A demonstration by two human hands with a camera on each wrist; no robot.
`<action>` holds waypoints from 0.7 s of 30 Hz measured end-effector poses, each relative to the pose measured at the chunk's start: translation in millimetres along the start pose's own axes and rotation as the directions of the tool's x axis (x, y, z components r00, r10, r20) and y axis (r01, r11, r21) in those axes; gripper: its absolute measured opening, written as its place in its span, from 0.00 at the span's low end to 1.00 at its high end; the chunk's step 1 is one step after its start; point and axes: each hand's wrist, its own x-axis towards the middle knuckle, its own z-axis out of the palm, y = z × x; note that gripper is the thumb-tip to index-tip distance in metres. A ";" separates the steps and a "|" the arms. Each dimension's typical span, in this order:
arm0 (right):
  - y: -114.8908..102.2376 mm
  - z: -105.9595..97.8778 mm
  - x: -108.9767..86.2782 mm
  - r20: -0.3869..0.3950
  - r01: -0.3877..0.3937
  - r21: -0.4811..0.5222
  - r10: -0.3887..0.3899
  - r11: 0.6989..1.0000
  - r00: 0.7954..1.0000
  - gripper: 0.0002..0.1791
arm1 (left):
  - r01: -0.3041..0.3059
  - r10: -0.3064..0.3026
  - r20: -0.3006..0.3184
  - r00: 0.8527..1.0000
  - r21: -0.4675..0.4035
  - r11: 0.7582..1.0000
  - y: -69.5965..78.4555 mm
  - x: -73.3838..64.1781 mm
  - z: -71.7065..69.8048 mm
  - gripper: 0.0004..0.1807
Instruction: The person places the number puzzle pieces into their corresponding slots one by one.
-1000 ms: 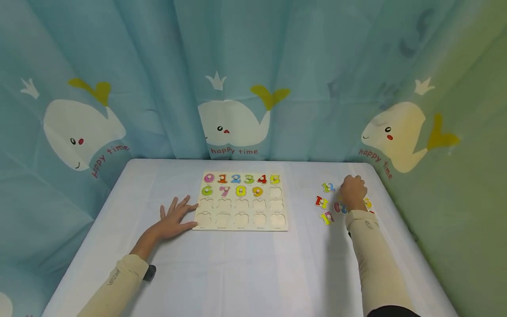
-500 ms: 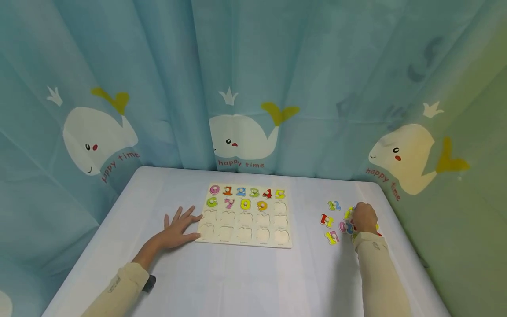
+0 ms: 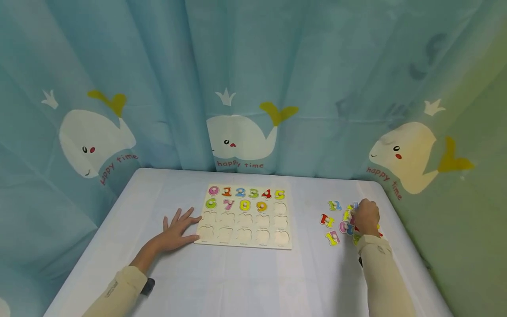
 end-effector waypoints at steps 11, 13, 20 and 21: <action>-33.4 10.7 -5.3 -0.078 0.085 0.116 -0.076 0.990 0.994 0.11 | 0.017 -0.017 0.006 1.000 -0.007 1.000 -0.3 -4.6 5.3 0.35; -40.9 12.0 -5.8 -0.088 0.115 0.119 -0.105 0.986 0.991 0.11 | 0.016 -0.016 0.003 1.000 -0.007 1.000 1.3 -4.9 5.2 0.35; -61.6 12.3 -1.9 -0.085 0.179 0.147 -0.168 0.973 0.982 0.11 | -0.011 0.011 -0.024 1.000 -0.022 1.000 7.9 -5.5 -1.7 0.34; -63.5 12.6 -1.0 -0.088 0.192 0.147 -0.181 0.970 0.980 0.11 | -0.009 0.009 -0.023 1.000 -0.022 1.000 8.5 -5.5 -2.6 0.34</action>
